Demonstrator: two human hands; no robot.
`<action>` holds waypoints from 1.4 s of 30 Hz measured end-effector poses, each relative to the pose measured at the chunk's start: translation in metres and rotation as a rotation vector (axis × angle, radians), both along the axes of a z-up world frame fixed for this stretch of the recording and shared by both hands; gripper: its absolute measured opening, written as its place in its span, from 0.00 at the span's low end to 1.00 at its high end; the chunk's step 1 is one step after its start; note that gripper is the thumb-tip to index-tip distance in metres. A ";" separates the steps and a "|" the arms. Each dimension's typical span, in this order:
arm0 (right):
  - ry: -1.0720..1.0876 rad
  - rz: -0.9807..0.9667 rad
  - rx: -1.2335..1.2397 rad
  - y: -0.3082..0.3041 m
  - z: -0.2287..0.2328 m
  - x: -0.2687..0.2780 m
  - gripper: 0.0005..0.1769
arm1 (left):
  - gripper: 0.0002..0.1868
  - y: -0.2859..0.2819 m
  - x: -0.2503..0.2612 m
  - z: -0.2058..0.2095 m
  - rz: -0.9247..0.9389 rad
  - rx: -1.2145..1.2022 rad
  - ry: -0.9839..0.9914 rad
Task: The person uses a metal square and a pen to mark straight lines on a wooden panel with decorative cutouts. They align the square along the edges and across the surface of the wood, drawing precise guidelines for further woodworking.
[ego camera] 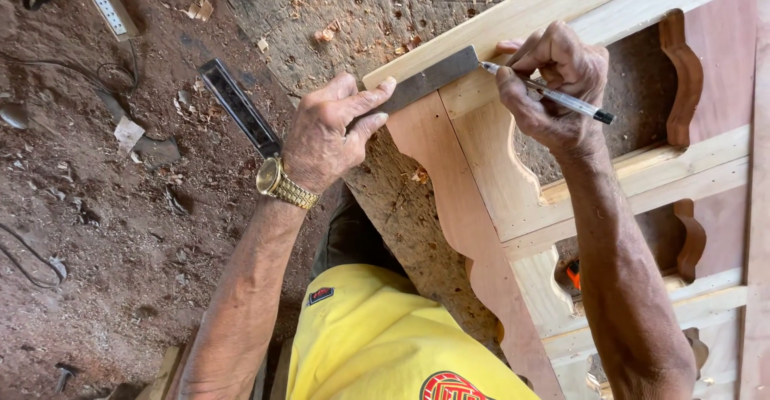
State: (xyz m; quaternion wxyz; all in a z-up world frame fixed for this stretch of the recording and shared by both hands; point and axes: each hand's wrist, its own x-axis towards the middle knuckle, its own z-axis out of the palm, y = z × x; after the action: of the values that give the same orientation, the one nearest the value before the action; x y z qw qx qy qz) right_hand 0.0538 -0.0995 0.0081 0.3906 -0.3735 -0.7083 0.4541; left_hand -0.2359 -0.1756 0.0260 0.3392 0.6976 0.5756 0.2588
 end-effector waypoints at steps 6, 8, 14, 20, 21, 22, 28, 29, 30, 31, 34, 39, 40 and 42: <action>0.010 -0.008 -0.020 0.002 0.004 -0.001 0.13 | 0.21 0.007 -0.002 -0.002 -0.005 -0.011 -0.038; 0.016 -0.014 -0.038 0.002 0.006 -0.002 0.14 | 0.19 0.008 -0.004 -0.005 -0.012 -0.017 -0.056; 0.016 0.000 -0.031 0.002 0.005 -0.001 0.13 | 0.22 0.012 -0.008 0.000 -0.035 -0.044 -0.094; -0.029 0.010 0.038 -0.001 -0.004 -0.001 0.14 | 0.21 0.012 -0.005 0.004 -0.010 -0.055 -0.064; -0.029 0.011 0.039 -0.001 -0.003 -0.002 0.14 | 0.21 0.012 -0.005 0.003 -0.009 -0.054 -0.063; -0.024 0.010 0.040 -0.002 -0.001 -0.003 0.15 | 0.21 0.012 -0.005 0.003 -0.015 -0.046 -0.057; -0.014 0.000 0.050 0.000 0.000 -0.003 0.15 | 0.21 0.012 -0.004 0.002 -0.016 -0.040 -0.054; -0.009 0.004 0.060 0.001 0.000 -0.003 0.16 | 0.21 0.012 -0.004 0.003 -0.009 -0.040 -0.054; -0.011 0.004 0.064 0.002 -0.001 -0.003 0.16 | 0.21 0.012 -0.004 0.004 -0.010 -0.037 -0.057; 0.007 0.015 0.073 0.002 -0.003 -0.003 0.16 | 0.22 0.013 -0.003 0.006 -0.011 -0.027 -0.046; -0.002 0.019 0.098 0.002 -0.003 -0.004 0.16 | 0.21 0.012 -0.002 0.004 -0.006 -0.029 -0.040; -0.056 0.022 0.099 0.002 0.015 -0.012 0.16 | 0.21 0.012 -0.002 0.002 -0.004 -0.032 -0.043; -0.073 0.020 0.118 0.002 0.013 -0.012 0.16 | 0.21 0.012 -0.002 0.002 -0.001 -0.033 -0.038; -0.090 0.019 0.137 0.001 0.016 -0.013 0.16 | 0.21 0.012 -0.002 0.002 0.003 -0.033 -0.033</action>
State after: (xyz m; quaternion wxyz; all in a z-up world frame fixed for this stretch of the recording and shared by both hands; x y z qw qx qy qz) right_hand 0.0407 -0.0982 0.0240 0.3788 -0.3593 -0.7581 0.3908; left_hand -0.2377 -0.1634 0.0282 0.3598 0.6866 0.5752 0.2612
